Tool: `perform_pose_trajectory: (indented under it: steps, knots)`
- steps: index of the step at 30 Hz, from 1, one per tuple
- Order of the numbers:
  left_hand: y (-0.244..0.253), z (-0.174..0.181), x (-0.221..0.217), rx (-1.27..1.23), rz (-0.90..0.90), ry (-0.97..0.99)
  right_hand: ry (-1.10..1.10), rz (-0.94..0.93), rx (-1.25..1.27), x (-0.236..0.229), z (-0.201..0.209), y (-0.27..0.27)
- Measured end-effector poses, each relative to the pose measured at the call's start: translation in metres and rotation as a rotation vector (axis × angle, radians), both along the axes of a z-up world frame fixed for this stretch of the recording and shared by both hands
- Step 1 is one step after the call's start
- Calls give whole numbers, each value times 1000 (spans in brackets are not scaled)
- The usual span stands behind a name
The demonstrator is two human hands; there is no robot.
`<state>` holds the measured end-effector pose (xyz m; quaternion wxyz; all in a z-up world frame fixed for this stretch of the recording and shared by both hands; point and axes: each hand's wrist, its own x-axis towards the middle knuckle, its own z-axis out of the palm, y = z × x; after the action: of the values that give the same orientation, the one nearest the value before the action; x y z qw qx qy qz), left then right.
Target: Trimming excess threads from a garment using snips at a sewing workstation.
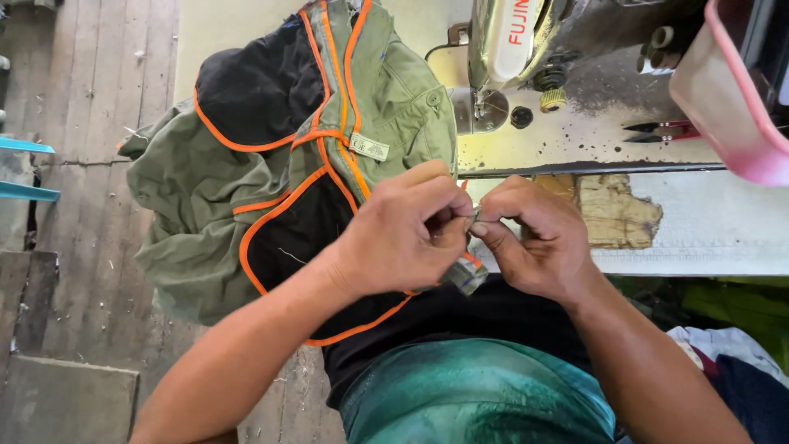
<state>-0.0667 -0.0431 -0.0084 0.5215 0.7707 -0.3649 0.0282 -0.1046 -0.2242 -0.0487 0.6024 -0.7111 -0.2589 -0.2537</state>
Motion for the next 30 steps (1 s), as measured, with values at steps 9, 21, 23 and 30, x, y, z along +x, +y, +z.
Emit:
perform_pose_trajectory:
  steps: [9, 21, 23, 30]
  knots:
    - [-6, -19, -10, -321, 33, 636, 6, 76, 216, 1, -25, -2]
    - [-25, -30, -5, -268, 85, 677, -181, -194, -37, -6, -12, -18]
    - [-27, -33, -4, -247, 116, 710, -221, -102, -91, -3, -6, -24]
    - [-25, -7, -11, 172, 130, 434, 466, -296, -631, 28, -6, -170]
